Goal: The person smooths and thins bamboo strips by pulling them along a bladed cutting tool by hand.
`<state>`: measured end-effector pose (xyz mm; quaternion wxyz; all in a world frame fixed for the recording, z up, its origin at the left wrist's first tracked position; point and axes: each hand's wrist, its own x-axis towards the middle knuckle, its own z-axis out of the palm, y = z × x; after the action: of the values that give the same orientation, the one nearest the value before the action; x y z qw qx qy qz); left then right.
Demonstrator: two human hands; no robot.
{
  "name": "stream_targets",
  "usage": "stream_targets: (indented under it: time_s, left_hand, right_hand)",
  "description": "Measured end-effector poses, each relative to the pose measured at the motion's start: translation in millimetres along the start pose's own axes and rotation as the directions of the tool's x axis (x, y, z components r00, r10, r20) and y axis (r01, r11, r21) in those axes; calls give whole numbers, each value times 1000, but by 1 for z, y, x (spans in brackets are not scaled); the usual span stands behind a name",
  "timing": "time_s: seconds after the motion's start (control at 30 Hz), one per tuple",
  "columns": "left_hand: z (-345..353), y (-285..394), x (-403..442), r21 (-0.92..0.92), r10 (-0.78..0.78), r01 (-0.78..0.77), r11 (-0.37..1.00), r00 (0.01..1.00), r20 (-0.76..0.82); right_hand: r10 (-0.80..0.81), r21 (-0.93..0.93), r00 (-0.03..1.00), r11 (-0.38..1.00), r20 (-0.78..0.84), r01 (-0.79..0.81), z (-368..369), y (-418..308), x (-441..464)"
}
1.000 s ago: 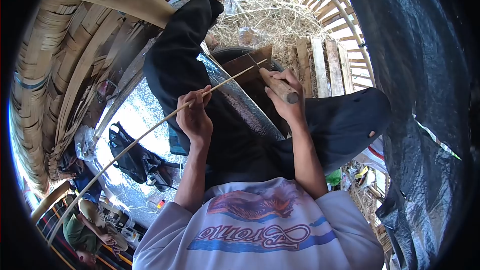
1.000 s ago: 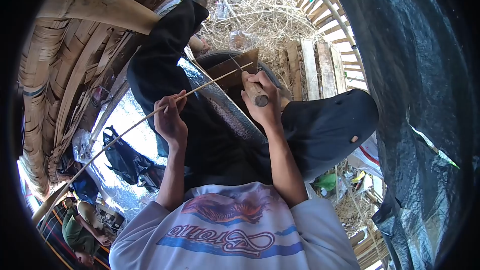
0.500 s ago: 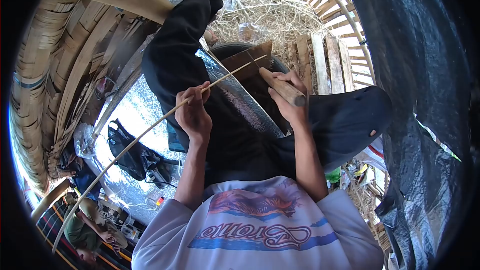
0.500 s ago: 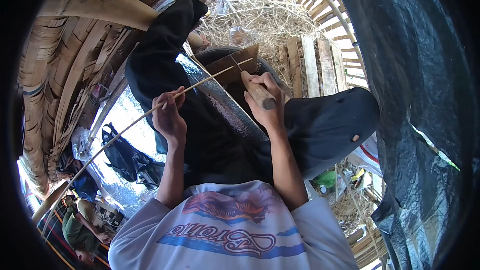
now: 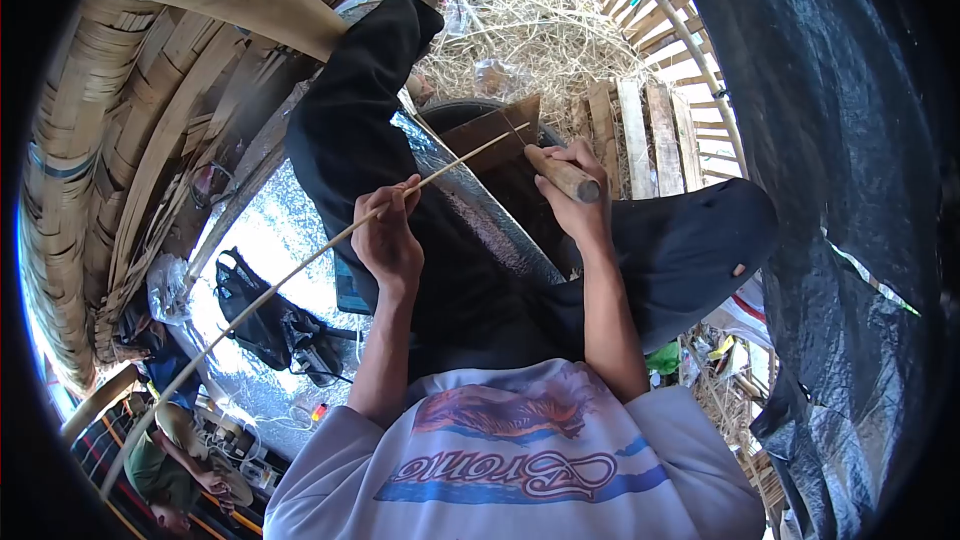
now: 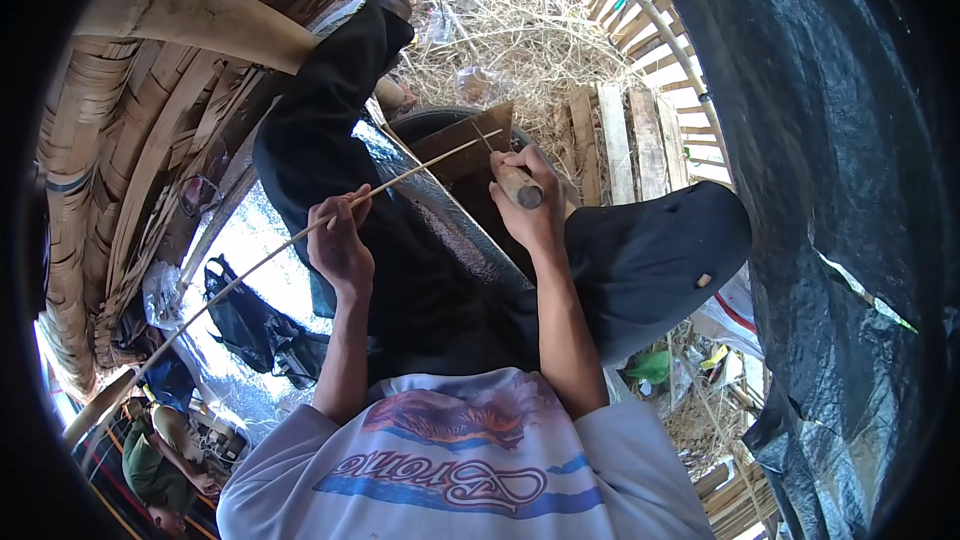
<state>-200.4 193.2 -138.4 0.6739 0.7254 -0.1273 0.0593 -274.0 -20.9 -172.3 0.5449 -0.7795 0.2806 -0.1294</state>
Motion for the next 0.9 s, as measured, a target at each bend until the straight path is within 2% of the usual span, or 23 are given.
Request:
stream_targets:
  time_s: [0.07, 0.1, 0.23, 0.33, 0.4, 0.47, 0.53, 0.6, 0.63, 0.67, 0.73, 0.8, 0.87, 0.9]
  left_hand:
    - [0, 0, -1, 5, 4, -4, 1000, 1000, 11]
    - [1, 3, -1, 1, -7, 7, 1000, 1000, 1]
    - [2, -1, 0, -67, -48, 47, 997, 999, -11]
    - [-2, -2, -2, -8, -17, 17, 1000, 1000, 13]
    - [-1, 1, -2, -26, -15, 15, 1000, 1000, 12]
    - [4, 2, 1, -64, 10, -9, 998, 1000, 11]
    - [2, 2, 1, -65, -42, 42, 997, 999, 4]
    - [0, -1, -1, -64, -24, 24, 998, 1000, 5]
    - [0, -2, -1, -62, -14, 14, 998, 1000, 13]
    - [0, -3, 0, -61, -16, 16, 998, 1000, 12]
    - [2, 1, 2, -22, -21, 21, 1000, 1000, -2]
    - [2, 1, 4, -55, -31, 30, 998, 999, -15]
    - [4, 2, 6, -84, -32, 30, 996, 999, -25]
    - [4, 3, 5, -56, -24, 24, 998, 1000, -4]
  right_hand:
    - [-15, 25, 1000, 1000, -21, 15, 2, 3, -5]
    - [-93, 57, 992, 994, -81, 97, 8, 17, -3]
    - [-29, -88, 998, 996, -49, 25, 6, 20, 11]
    - [-40, 33, 999, 999, -12, 41, 3, 10, 3]
    - [-43, 10, 998, 999, -45, 43, 10, 21, 2]
    - [-15, -131, 998, 991, -55, 7, 10, 26, 12]
    - [-10, -120, 998, 993, -56, 4, 3, 18, 15]
    - [-13, 48, 999, 999, -52, 15, 0, 12, 9]
    - [-65, -34, 996, 997, -55, 64, 0, 10, 7]
    - [-64, -34, 997, 997, -53, 62, 2, 12, 10]
    - [-17, 37, 994, 999, -107, 21, 5, 22, 14]
    - [-47, 60, 991, 997, -129, 55, -2, 23, 20]
    - [-76, -76, 997, 994, -30, 73, -8, 13, 26]
    - [-43, -16, 999, 999, -15, 42, -10, 1, 21]
